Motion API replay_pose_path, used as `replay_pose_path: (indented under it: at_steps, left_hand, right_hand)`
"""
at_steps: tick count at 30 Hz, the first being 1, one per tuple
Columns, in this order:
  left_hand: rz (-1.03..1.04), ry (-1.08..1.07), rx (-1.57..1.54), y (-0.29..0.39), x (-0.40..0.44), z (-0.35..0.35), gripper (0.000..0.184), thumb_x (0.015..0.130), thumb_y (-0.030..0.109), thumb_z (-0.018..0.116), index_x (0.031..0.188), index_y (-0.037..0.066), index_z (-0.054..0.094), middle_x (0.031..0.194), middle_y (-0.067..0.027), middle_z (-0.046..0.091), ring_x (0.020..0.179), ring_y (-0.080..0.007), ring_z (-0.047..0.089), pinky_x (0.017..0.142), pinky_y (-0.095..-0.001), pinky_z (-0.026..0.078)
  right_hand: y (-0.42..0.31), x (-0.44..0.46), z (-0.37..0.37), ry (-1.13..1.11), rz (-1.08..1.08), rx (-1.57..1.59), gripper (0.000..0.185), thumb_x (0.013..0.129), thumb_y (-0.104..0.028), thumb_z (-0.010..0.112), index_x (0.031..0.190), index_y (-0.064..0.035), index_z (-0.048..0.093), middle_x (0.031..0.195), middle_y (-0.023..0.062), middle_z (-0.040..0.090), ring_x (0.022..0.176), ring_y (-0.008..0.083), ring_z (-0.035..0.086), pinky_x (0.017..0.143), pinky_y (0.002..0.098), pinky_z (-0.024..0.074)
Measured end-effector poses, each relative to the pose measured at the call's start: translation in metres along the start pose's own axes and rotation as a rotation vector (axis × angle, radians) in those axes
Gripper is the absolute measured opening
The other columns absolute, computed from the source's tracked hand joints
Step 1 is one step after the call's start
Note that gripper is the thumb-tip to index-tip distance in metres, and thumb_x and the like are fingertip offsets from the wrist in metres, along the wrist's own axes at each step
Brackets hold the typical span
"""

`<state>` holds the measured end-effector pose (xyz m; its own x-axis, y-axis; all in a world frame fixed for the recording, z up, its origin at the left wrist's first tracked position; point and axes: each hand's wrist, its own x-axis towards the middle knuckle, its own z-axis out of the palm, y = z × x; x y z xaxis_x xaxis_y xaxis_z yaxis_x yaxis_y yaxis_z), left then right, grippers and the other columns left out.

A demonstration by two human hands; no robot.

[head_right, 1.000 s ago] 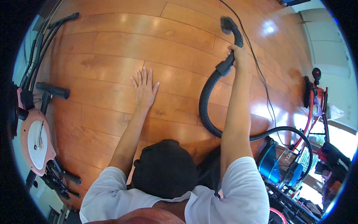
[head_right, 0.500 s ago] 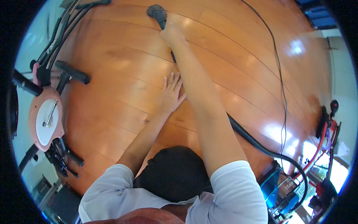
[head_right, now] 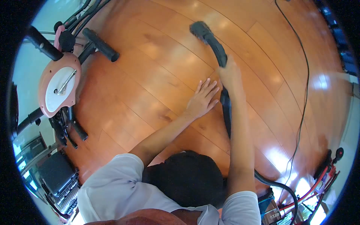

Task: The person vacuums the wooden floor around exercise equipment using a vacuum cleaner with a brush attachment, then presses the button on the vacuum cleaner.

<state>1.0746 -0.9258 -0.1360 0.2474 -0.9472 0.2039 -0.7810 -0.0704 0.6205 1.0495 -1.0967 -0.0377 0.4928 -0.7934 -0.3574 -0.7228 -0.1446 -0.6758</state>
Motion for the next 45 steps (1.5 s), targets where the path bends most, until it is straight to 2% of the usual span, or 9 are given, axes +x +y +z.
replay_pose_path:
  at_steps: [5,11,14,20,25,33,38,42,45]
  left_hand:
    - [-0.002,-0.015,0.024,-0.005,-0.003,0.005,0.060,0.090,0.027,0.061,0.141,0.001,0.043,0.150,-0.0173,0.038,0.144,-0.0353,0.027,0.119,-0.0495,0.019]
    - [-0.307,0.442,-0.695,-0.036,-0.012,-0.002,0.073,0.097,0.027,0.054,0.153,0.001,0.015,0.158,-0.0184,0.022,0.146,-0.0356,0.020,0.120,-0.0408,0.018]
    - [-0.507,0.514,-0.729,-0.046,-0.043,-0.043,0.072,0.100,0.031,0.050,0.154,0.003,0.012,0.160,-0.0185,0.016,0.148,-0.0354,0.015,0.120,-0.0393,0.017]
    - [-0.316,0.175,0.021,-0.021,-0.127,-0.151,0.053,0.099,0.042,0.049,0.147,0.020,0.043,0.160,-0.0066,0.024,0.150,-0.0315,0.011,0.118,-0.0582,0.005]
    - [-0.164,0.123,0.086,-0.026,-0.146,-0.162,0.035,0.097,0.042,0.051,0.112,0.017,0.070,0.110,-0.0001,0.068,0.123,-0.0210,0.052,0.118,-0.0567,0.009]
    - [-0.256,-0.155,-0.022,-0.007,-0.200,-0.175,0.037,0.098,0.034,0.051,0.073,0.013,0.069,0.068,-0.0052,0.061,0.073,-0.0228,0.057,0.090,-0.0406,0.039]
    - [-0.240,0.042,-0.023,-0.016,-0.204,-0.163,0.038,0.097,0.031,0.050,0.066,0.012,0.063,0.065,-0.0069,0.059,0.068,-0.0257,0.056,0.085,-0.0407,0.042]
    - [-0.140,0.254,0.100,-0.072,-0.198,-0.162,0.035,0.095,0.029,0.051,0.066,0.012,0.062,0.064,-0.0079,0.059,0.070,-0.0270,0.058,0.083,-0.0413,0.045]
    - [-0.160,0.275,0.191,-0.129,-0.188,-0.185,0.037,0.096,0.029,0.048,0.067,0.011,0.063,0.065,-0.0085,0.060,0.071,-0.0290,0.059,0.083,-0.0409,0.045]
  right_hand:
    - [-0.051,0.040,0.013,-0.002,-0.024,0.093,0.045,0.072,-0.003,0.054,0.116,0.0039,0.052,0.062,0.0132,0.056,0.045,0.0231,0.057,0.041,0.0373,0.0451]
    - [0.016,-0.036,0.036,0.000,-0.311,0.135,0.044,0.073,-0.011,0.060,0.113,0.0035,0.051,0.077,0.0156,0.062,0.069,0.0299,0.065,0.060,0.0405,0.0505]
    - [0.003,-0.134,0.031,-0.260,0.088,0.240,0.056,0.074,-0.005,0.061,0.128,0.0005,0.045,0.073,0.0135,0.058,0.065,0.0303,0.062,0.059,0.0418,0.0496]
    - [-0.002,-0.204,0.072,-0.490,-0.062,-0.143,0.061,0.074,-0.005,0.066,0.130,-0.0019,0.042,0.089,0.0254,0.065,0.085,0.0420,0.065,0.073,0.0470,0.0500]
    - [-0.017,-0.215,0.088,-0.648,-0.137,-0.192,0.061,0.074,-0.011,0.070,0.129,-0.0046,0.043,0.093,0.0288,0.065,0.090,0.0459,0.064,0.075,0.0499,0.0494]
    - [0.072,-0.277,0.121,-0.891,-0.166,0.013,0.059,0.083,-0.029,0.074,0.127,-0.0034,0.046,0.106,0.0183,0.063,0.094,0.0319,0.065,0.078,0.0415,0.0506]
    - [0.172,-0.275,0.162,-0.748,0.495,0.585,0.058,0.085,-0.029,0.072,0.129,-0.0029,0.046,0.110,0.0145,0.060,0.099,0.0283,0.061,0.083,0.0392,0.0493]
    - [0.029,-0.259,0.135,-0.796,-0.108,-0.072,0.054,0.086,-0.024,0.069,0.129,-0.0016,0.047,0.106,0.0118,0.059,0.092,0.0231,0.060,0.080,0.0346,0.0489]
    - [0.010,-0.225,0.180,-0.636,-0.282,0.138,0.046,0.084,-0.027,0.068,0.118,-0.0029,0.050,0.088,0.0238,0.064,0.086,0.0409,0.065,0.073,0.0451,0.0495]
